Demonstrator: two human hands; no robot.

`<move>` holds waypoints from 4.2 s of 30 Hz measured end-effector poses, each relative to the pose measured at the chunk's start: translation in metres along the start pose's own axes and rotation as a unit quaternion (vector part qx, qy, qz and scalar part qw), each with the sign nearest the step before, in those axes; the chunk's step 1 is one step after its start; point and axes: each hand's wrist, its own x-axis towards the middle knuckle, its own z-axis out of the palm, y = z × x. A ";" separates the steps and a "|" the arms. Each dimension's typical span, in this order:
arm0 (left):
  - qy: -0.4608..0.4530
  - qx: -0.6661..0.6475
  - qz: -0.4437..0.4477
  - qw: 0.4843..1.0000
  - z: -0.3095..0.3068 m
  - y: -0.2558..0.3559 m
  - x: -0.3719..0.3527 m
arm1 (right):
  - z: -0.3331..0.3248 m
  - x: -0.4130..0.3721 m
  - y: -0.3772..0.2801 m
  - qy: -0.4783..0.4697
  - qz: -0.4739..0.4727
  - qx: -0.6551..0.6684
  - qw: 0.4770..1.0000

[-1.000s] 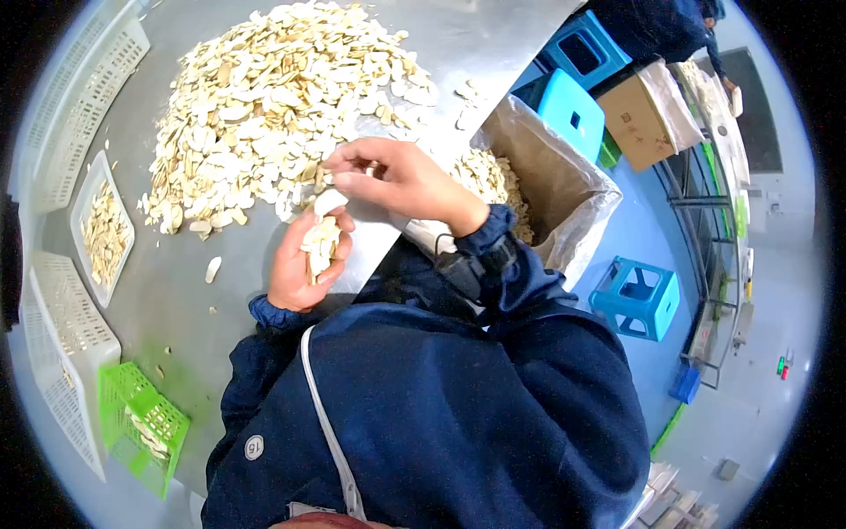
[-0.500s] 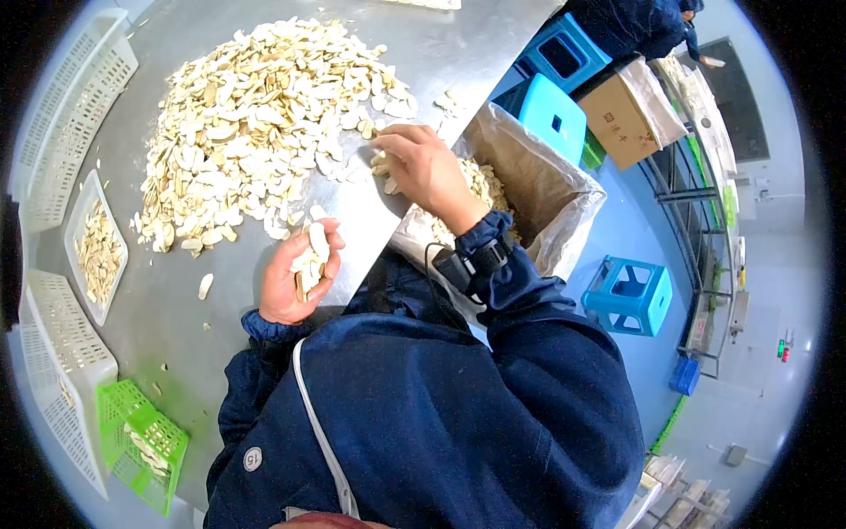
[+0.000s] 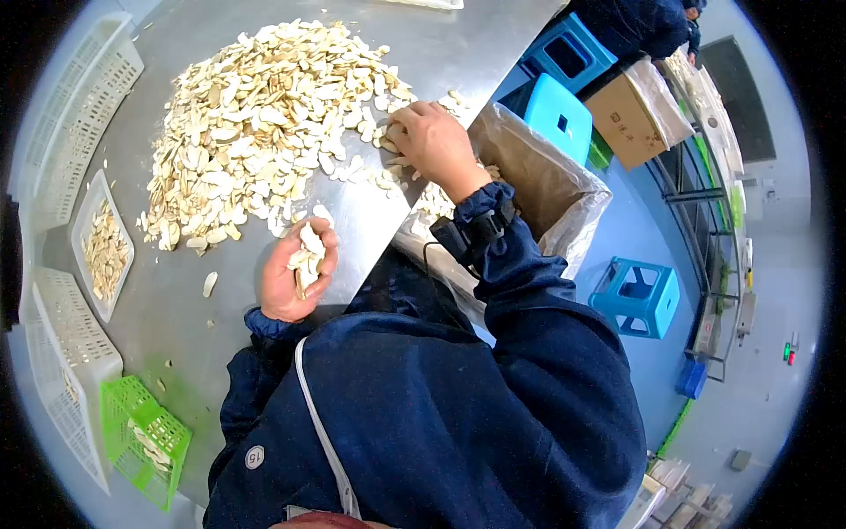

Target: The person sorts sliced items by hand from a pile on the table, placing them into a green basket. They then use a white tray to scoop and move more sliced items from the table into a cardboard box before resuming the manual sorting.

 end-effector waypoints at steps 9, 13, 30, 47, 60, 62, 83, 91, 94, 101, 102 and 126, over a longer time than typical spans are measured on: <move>-0.003 -0.008 0.011 1.000 -0.002 -0.001 0.001 | -0.017 -0.010 -0.015 0.014 0.140 0.124 0.982; 0.030 -0.018 0.003 0.999 0.000 -0.001 0.003 | -0.022 -0.010 -0.055 -0.118 0.111 0.394 0.905; 0.017 -0.055 -0.015 0.998 -0.004 -0.002 0.001 | -0.008 0.028 0.008 0.006 -0.027 0.029 0.999; 0.026 -0.050 -0.016 0.998 -0.002 -0.001 0.002 | 0.014 0.034 0.020 -0.008 0.026 0.038 0.999; 0.013 -0.053 -0.011 0.998 -0.005 -0.003 0.002 | 0.011 0.016 -0.005 -0.005 0.056 0.078 0.995; 0.013 -0.057 -0.014 0.998 -0.006 -0.002 0.002 | 0.010 0.010 -0.009 0.006 0.042 0.119 0.992; 0.033 -0.053 -0.018 0.998 -0.003 -0.002 0.002 | 0.005 0.042 0.028 0.011 0.015 0.042 0.999; 0.016 -0.058 -0.022 0.998 -0.009 -0.003 0.002 | 0.028 0.069 0.038 0.004 0.004 -0.071 0.997; 0.019 -0.038 -0.025 0.999 -0.008 -0.004 0.002 | 0.017 0.057 0.027 -0.025 0.082 0.002 0.996; 0.027 -0.023 -0.020 0.999 -0.004 -0.003 0.004 | 0.021 0.059 0.045 -0.018 0.028 0.015 0.999; 0.029 -0.012 -0.015 0.999 -0.003 -0.003 0.003 | 0.015 0.060 0.040 -0.044 0.037 0.006 0.998; 0.028 0.032 -0.020 0.999 0.003 -0.003 0.005 | -0.021 0.149 -0.243 -0.398 -0.133 0.115 0.900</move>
